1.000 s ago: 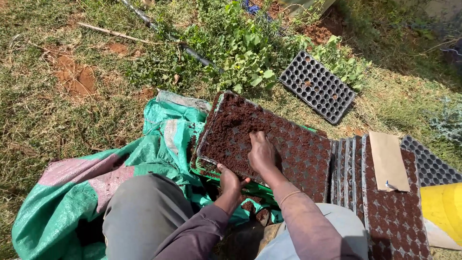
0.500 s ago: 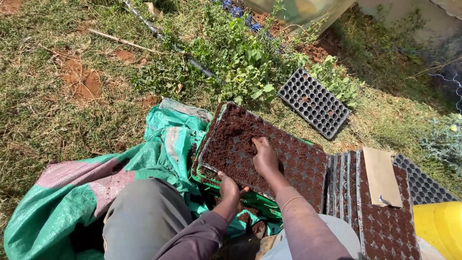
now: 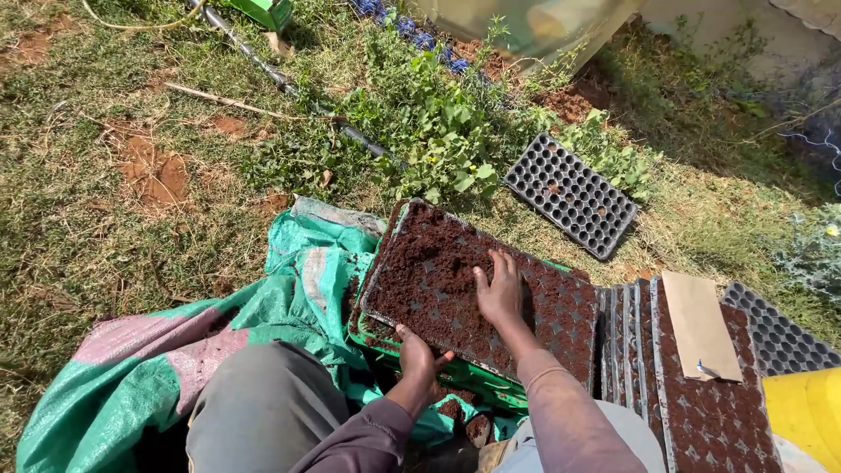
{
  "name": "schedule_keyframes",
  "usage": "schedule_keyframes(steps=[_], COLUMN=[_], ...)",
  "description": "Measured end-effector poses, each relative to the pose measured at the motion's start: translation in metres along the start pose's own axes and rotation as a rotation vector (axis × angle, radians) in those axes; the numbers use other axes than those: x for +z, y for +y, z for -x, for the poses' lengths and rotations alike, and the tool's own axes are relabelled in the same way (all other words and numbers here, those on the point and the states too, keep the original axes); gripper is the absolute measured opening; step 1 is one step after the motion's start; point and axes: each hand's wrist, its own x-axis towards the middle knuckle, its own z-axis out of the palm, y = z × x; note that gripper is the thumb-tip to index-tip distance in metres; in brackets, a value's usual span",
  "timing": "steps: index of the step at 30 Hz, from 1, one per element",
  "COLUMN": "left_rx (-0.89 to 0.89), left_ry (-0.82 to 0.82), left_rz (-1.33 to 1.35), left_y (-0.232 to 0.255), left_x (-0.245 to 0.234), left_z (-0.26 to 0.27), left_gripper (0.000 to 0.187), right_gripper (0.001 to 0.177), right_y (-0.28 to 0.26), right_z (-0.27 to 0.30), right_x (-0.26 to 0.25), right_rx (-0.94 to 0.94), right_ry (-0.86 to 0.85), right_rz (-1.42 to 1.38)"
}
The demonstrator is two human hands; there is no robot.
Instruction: The person fills the cells of a seedling tray with soil using their hands. They scoop soil from a green sack and press it into the tray's compartments, then smooth the surface.
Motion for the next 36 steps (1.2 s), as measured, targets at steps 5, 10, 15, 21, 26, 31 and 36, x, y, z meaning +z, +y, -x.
schedule_keyframes(steps=[5,10,15,21,26,31,36], left_rx=[-0.034,-0.062,-0.014,-0.074,-0.019,-0.103,-0.049], left_ry=[0.090,0.153,0.107,0.157,0.124,0.195,0.172], left_rz=[0.040,-0.020,0.008,0.013,-0.044,-0.012,-0.056], left_y=[0.013,0.010,0.008,0.008,0.004,0.006,0.012], left_x=[0.012,0.012,0.009,0.012,0.008,0.012,0.015], left_z=[0.008,0.005,0.011,0.006,-0.002,-0.002,0.007], left_gripper=[0.089,0.092,0.092,0.090,0.086,0.093,0.087], right_gripper=[0.083,0.070,0.053,0.046,0.040,0.072,0.074], right_y=[-0.021,-0.047,0.009,0.018,-0.005,-0.018,0.002], right_z=[-0.018,0.030,0.046,0.009,-0.032,-0.016,-0.029], right_x=[0.067,0.064,0.030,-0.018,-0.018,0.003,0.041], right_rx=[-0.178,-0.445,-0.771,-0.417,-0.097,-0.150,-0.418], right_ry=[0.080,-0.110,-0.376,-0.363,-0.144,-0.204,-0.145], right_rz=[-0.014,0.022,0.378,0.307,-0.097,-0.049,0.416])
